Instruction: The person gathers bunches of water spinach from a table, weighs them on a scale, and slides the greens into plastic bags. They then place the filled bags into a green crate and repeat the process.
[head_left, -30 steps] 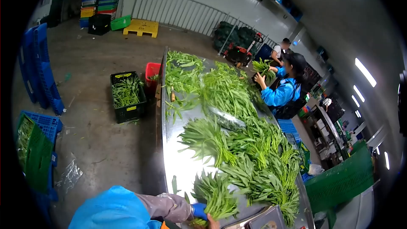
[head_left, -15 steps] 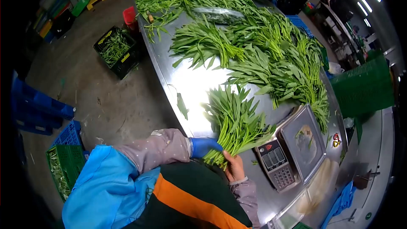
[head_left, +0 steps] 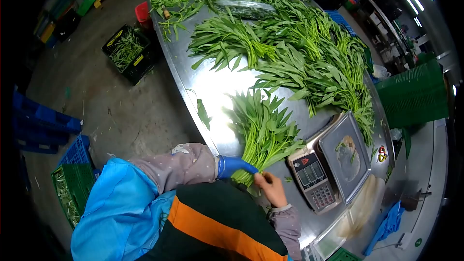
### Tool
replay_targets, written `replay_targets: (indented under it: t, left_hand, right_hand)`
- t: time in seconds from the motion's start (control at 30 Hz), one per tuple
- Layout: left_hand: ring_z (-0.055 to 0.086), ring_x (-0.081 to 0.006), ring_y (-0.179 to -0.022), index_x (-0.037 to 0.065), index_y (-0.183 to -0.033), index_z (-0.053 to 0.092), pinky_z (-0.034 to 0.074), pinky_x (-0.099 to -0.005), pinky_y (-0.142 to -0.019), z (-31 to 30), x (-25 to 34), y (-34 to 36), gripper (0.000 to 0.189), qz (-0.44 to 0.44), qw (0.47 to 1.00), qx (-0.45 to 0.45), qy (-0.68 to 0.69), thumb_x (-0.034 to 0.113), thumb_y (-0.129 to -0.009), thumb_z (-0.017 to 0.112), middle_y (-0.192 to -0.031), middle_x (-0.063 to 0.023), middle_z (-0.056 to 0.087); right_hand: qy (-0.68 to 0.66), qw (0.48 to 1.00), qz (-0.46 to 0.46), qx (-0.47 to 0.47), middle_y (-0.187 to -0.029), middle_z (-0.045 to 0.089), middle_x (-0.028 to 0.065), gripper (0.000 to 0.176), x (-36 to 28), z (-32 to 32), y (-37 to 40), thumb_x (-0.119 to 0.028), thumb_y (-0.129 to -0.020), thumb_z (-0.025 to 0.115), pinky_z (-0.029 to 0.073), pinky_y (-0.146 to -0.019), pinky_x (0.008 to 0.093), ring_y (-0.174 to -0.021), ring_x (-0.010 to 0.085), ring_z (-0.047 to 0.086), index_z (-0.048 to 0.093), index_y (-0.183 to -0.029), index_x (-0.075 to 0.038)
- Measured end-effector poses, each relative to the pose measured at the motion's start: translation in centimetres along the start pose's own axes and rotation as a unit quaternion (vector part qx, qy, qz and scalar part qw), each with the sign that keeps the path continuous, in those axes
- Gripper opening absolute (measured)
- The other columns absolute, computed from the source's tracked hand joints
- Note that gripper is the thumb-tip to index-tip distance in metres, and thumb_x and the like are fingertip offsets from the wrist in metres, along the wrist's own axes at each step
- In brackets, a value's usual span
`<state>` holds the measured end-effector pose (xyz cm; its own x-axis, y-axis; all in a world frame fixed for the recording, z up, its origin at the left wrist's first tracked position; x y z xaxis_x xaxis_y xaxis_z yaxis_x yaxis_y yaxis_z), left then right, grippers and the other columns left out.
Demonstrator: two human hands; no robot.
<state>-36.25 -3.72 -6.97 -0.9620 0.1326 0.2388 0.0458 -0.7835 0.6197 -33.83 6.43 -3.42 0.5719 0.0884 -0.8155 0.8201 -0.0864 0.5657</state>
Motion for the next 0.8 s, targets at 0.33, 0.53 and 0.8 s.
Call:
replay_targets:
  t: [0.33, 0.53, 0.8]
  left_hand:
    - [0.059, -0.0205, -0.088, 0.002, -0.111, 0.051, 0.049, -0.0337, -0.076, 0.5, -0.1, -0.3, 0.034, -0.011, 0.999, -0.032, 0.016, 0.016, -0.081, 0.057, -0.103, -0.0125, 0.059]
    - [0.057, -0.0166, -0.09, 0.005, -0.111, 0.052, 0.046, -0.0273, -0.08, 2.9, 0.6, 0.0, 0.034, 0.029, 0.998, -0.059, -0.009, 0.02, -0.081, 0.061, -0.098, -0.0078, 0.059]
    - [0.056, -0.0216, -0.092, 0.004, -0.106, 0.052, 0.045, -0.0357, -0.082, 2.4, 0.6, -0.9, 0.031, 0.016, 1.0, 0.0, 0.007, 0.015, -0.079, 0.061, -0.097, -0.0102, 0.058]
  right_hand:
    - [-0.266, 0.933, -0.123, 0.211, -0.08, 0.057, 0.0065, 0.015, -1.5, -3.1, 1.2, -0.016, -0.085, 0.056, 0.048, -0.057, 0.0259, -0.063, 0.0137, 0.056, 0.055, -0.086, -0.001]
    - [-0.461, 0.872, -0.085, 0.141, -0.085, 0.058, 0.0178, 0.013, -2.0, -0.7, 3.9, -0.016, -0.092, 0.042, 0.048, -0.063, 0.0234, -0.068, 0.0173, 0.058, 0.045, -0.095, -0.004]
    - [-0.42, 0.888, -0.019, -0.185, -0.066, 0.053, 0.0135, 0.017, -3.6, 2.0, 9.4, -0.014, -0.086, 0.052, 0.043, -0.054, 0.0273, -0.058, 0.0193, 0.052, 0.047, -0.099, -0.005]
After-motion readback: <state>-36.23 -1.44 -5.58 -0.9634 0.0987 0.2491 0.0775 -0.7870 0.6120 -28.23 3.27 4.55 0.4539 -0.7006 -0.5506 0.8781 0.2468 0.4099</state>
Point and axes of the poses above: each hand's wrist, its own y-axis away from the middle knuckle, its own z-axis out of the palm, x = y × z, the point moved 9 cm from there along -y, towards the middle knuckle
